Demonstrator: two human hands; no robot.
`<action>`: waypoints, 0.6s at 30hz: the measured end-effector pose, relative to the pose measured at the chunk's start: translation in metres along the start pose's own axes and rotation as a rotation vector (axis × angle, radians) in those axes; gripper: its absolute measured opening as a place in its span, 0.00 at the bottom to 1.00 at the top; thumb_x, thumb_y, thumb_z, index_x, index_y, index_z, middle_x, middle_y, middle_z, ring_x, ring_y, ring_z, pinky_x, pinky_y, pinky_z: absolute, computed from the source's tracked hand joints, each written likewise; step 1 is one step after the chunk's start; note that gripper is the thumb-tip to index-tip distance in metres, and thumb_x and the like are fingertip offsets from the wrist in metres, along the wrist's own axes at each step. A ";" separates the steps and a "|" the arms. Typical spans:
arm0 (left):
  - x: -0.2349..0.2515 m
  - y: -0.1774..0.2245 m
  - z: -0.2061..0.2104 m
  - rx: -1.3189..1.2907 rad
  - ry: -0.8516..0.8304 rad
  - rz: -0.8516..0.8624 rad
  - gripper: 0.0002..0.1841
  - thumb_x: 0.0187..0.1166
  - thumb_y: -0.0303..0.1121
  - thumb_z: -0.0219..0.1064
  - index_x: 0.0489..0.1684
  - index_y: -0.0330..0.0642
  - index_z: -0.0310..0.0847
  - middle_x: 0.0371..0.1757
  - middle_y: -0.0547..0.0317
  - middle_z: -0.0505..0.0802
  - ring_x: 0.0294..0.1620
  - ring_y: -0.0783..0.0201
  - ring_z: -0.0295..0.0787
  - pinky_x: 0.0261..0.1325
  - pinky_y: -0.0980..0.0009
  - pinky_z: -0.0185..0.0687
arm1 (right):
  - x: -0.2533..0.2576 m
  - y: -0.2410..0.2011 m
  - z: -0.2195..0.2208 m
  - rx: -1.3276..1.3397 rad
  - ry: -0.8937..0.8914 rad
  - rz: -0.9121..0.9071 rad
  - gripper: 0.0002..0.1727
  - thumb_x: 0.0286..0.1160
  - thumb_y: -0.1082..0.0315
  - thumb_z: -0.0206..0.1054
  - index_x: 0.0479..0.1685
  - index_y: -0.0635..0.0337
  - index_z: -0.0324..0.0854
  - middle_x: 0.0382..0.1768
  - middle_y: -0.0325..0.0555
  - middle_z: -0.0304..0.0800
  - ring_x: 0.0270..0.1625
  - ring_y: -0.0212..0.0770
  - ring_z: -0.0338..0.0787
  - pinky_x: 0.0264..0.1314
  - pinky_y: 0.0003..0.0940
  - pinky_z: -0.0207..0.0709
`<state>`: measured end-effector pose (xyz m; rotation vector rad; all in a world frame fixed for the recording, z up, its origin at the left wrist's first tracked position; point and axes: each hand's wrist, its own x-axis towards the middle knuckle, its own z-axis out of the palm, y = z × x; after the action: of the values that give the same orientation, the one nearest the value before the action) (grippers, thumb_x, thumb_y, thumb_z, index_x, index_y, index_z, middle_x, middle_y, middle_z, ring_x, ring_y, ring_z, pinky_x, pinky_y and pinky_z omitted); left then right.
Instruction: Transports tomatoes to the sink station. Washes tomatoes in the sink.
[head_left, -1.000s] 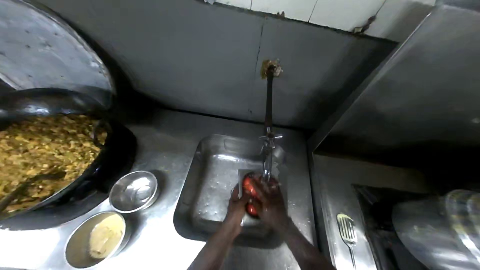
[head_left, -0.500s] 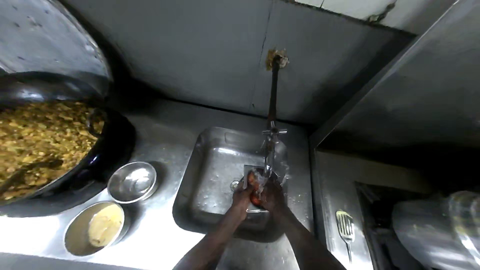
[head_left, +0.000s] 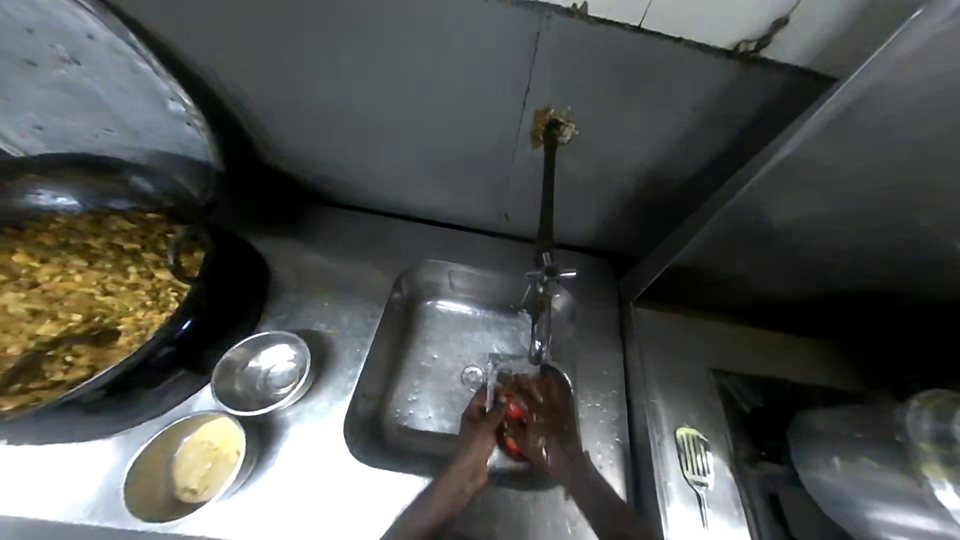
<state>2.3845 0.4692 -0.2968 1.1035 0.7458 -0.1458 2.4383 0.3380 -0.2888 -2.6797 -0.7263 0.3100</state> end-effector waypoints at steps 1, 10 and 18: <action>0.008 -0.006 0.005 -0.005 0.014 -0.026 0.24 0.90 0.38 0.61 0.82 0.40 0.67 0.62 0.44 0.88 0.56 0.56 0.89 0.59 0.57 0.87 | 0.008 0.000 -0.004 0.025 -0.132 0.102 0.32 0.76 0.47 0.68 0.80 0.48 0.79 0.84 0.58 0.71 0.90 0.65 0.60 0.90 0.67 0.49; 0.010 0.007 0.001 0.043 0.014 0.005 0.26 0.88 0.36 0.63 0.85 0.44 0.68 0.69 0.43 0.87 0.64 0.54 0.87 0.66 0.54 0.83 | 0.011 0.000 0.001 0.115 -0.088 0.153 0.38 0.72 0.44 0.72 0.81 0.53 0.77 0.87 0.63 0.64 0.90 0.65 0.60 0.90 0.63 0.54; 0.010 0.011 -0.003 -0.011 0.023 0.027 0.28 0.89 0.37 0.61 0.88 0.43 0.63 0.68 0.43 0.87 0.60 0.56 0.89 0.62 0.57 0.87 | 0.007 -0.003 0.001 0.037 0.068 -0.007 0.31 0.73 0.42 0.69 0.76 0.40 0.83 0.80 0.54 0.79 0.88 0.67 0.64 0.89 0.70 0.51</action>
<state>2.3958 0.4789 -0.2953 1.1056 0.7515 -0.1063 2.4428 0.3448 -0.2898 -2.6384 -0.7024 0.2273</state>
